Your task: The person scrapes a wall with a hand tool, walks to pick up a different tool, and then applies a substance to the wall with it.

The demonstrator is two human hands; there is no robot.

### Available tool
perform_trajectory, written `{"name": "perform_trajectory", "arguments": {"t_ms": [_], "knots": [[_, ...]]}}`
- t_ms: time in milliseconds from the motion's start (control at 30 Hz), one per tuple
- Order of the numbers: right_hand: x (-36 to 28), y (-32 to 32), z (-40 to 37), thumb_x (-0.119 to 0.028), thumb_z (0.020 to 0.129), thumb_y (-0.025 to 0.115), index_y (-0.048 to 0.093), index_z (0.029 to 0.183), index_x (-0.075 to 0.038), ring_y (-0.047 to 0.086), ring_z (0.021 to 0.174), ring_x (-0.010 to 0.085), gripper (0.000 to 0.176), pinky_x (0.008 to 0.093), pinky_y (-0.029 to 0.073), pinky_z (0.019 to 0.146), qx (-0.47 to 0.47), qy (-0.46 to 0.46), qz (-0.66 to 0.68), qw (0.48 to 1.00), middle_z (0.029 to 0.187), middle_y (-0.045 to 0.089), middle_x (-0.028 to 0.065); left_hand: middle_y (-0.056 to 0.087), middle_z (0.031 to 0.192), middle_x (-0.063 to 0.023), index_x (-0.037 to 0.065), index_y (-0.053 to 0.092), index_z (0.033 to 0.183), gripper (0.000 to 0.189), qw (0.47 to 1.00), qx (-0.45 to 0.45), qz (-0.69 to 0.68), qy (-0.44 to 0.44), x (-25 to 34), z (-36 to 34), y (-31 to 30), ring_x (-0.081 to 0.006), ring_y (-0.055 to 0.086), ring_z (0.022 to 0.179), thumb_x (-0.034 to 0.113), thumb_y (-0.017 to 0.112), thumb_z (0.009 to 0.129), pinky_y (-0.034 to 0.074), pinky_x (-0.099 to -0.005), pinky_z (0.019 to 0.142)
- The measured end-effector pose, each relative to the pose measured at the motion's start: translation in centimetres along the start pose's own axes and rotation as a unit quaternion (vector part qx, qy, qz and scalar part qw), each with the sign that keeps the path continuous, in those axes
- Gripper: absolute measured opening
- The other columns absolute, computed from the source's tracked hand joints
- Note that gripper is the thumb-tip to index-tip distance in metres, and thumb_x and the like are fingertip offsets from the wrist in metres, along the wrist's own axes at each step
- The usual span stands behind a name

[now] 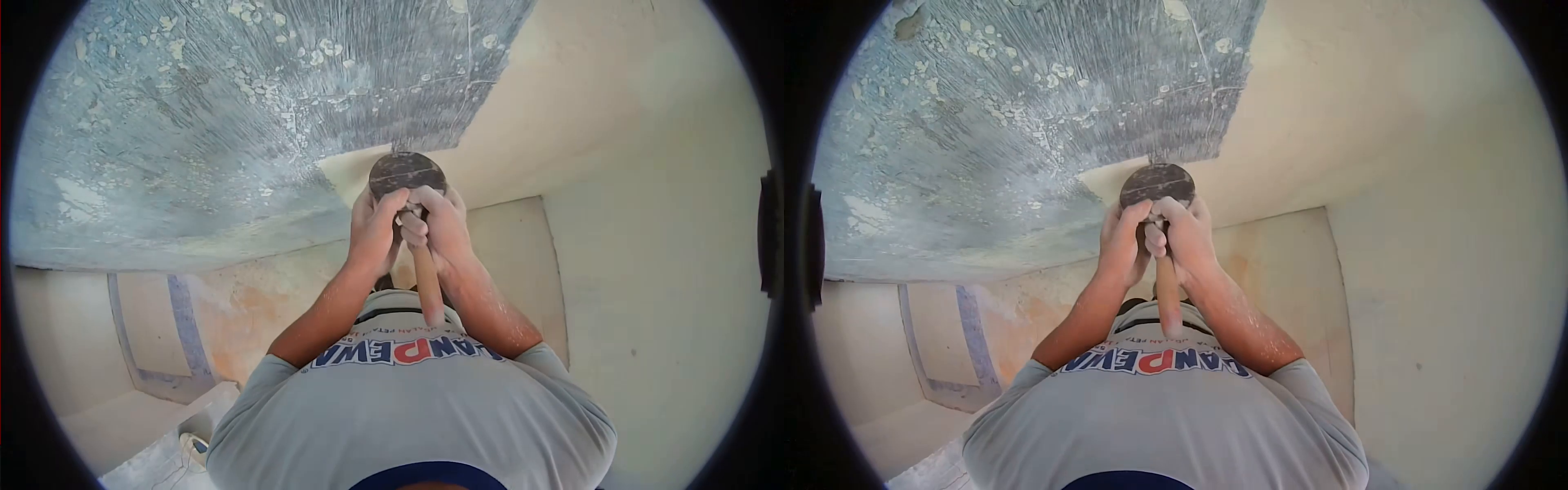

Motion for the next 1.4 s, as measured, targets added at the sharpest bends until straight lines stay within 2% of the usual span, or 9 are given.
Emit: {"name": "perform_trajectory", "arguments": {"t_ms": [300,367,467,733,800,933,1167,1300,1400], "knots": [[-0.5,0.8,-1.1,0.001,0.087,0.05,0.051,0.081,-0.002,0.044,0.039,0.009,0.007,0.0214,0.033,0.033,-0.012,-0.012,-0.013,1.0,0.063,0.051,0.0044,0.061,0.072,-0.0032,0.002,0.059,0.098,0.017,1.0,-0.003,0.002,0.024,0.2,0.3,0.5,-0.0126,0.058,0.053,0.019,0.059,0.093,0.048,-0.0266,0.045],[0.6,-0.3,0.6,0.001,0.087,0.048,0.051,0.082,-0.001,0.044,0.04,0.0087,0.007,0.0212,0.032,0.033,-0.016,-0.01,-0.009,1.0,0.063,0.05,0.004,0.06,0.072,-0.0029,0.002,0.059,0.096,0.016,0.995,0.081,0.001,0.054,0.4,0.1,0.7,-0.0129,0.057,0.053,0.018,0.058,0.092,0.049,-0.0266,0.049],[1.7,-1.2,2.9,0.001,0.087,0.047,0.051,0.082,-0.001,0.043,0.04,0.0084,0.007,0.022,0.032,0.033,0.002,-0.014,0.016,1.0,0.061,0.049,0.0032,0.06,0.073,-0.0029,0.003,0.06,0.095,0.014,1.0,0.016,-0.006,-0.021,-1.0,1.7,-2.1,-0.0129,0.057,0.053,0.017,0.059,0.092,0.048,-0.0265,0.049],[2.2,-1.3,2.9,0.001,0.088,0.049,0.052,0.084,-0.001,0.042,0.04,0.0077,0.005,0.0218,0.032,0.033,0.005,-0.004,0.021,1.0,0.064,0.051,0.0033,0.064,0.075,-0.0052,0.001,0.059,0.103,0.019,0.999,0.043,-0.013,-0.017,-1.4,2.0,-2.3,-0.0125,0.058,0.051,0.017,0.057,0.093,0.046,-0.0258,0.043],[1.2,-0.8,0.8,0.001,0.085,0.051,0.051,0.073,-0.001,0.046,0.041,0.0121,0.012,0.0263,0.033,0.035,0.024,0.002,0.001,1.0,0.059,0.05,0.0047,0.062,0.075,-0.0037,0.002,0.059,0.101,0.018,0.999,0.026,0.018,0.0,-0.6,0.3,-1.3,-0.0119,0.057,0.052,0.018,0.058,0.093,0.045,-0.0264,0.047],[2.2,-2.2,2.4,0.001,0.086,0.051,0.051,0.081,-0.002,0.043,0.04,0.0085,0.006,0.0228,0.031,0.033,0.018,-0.032,-0.026,0.999,0.063,0.051,0.0034,0.064,0.089,-0.0032,0.003,0.057,0.107,0.017,1.0,-0.012,-0.013,-0.004,-2.5,2.1,-3.3,-0.0109,0.063,0.072,0.011,0.059,0.092,0.05,-0.0251,0.056],[1.7,-1.8,1.9,0.002,0.087,0.049,0.051,0.081,-0.001,0.044,0.039,0.009,0.007,0.023,0.032,0.032,0.027,-0.045,-0.018,0.998,0.06,0.05,0.0035,0.064,0.097,-0.0044,0.002,0.057,0.111,0.02,0.999,0.003,-0.028,-0.019,-2.6,1.9,-2.9,-0.0108,0.063,0.08,0.01,0.058,0.092,0.052,-0.026,0.065],[0.7,-1.2,0.5,0.001,0.086,0.048,0.05,0.081,-0.002,0.043,0.039,0.0084,0.007,0.0223,0.033,0.033,0.003,-0.021,-0.025,0.999,0.06,0.049,0.0031,0.062,0.076,-0.0044,0.002,0.058,0.1,0.016,1.0,0.008,0.003,0.026,-1.8,0.9,-1.2,-0.0132,0.058,0.054,0.017,0.058,0.093,0.046,-0.0263,0.046],[1.2,-2.1,2.3,0.002,0.086,0.048,0.05,0.082,-0.001,0.043,0.04,0.0079,0.005,0.0219,0.031,0.034,0.001,-0.033,-0.044,0.998,0.062,0.05,0.0041,0.062,0.075,-0.0046,0.004,0.059,0.097,0.016,1.0,0.014,0.001,-0.003,-2.4,2.3,-2.0,-0.0124,0.057,0.054,0.018,0.056,0.093,0.044,-0.026,0.046]]}}
Point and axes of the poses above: each hand's wrist, its own z-axis towards the middle knuckle, its own y-axis out of the palm, x = y × z, the point moved 3 cm from there along z, towards the middle knuckle
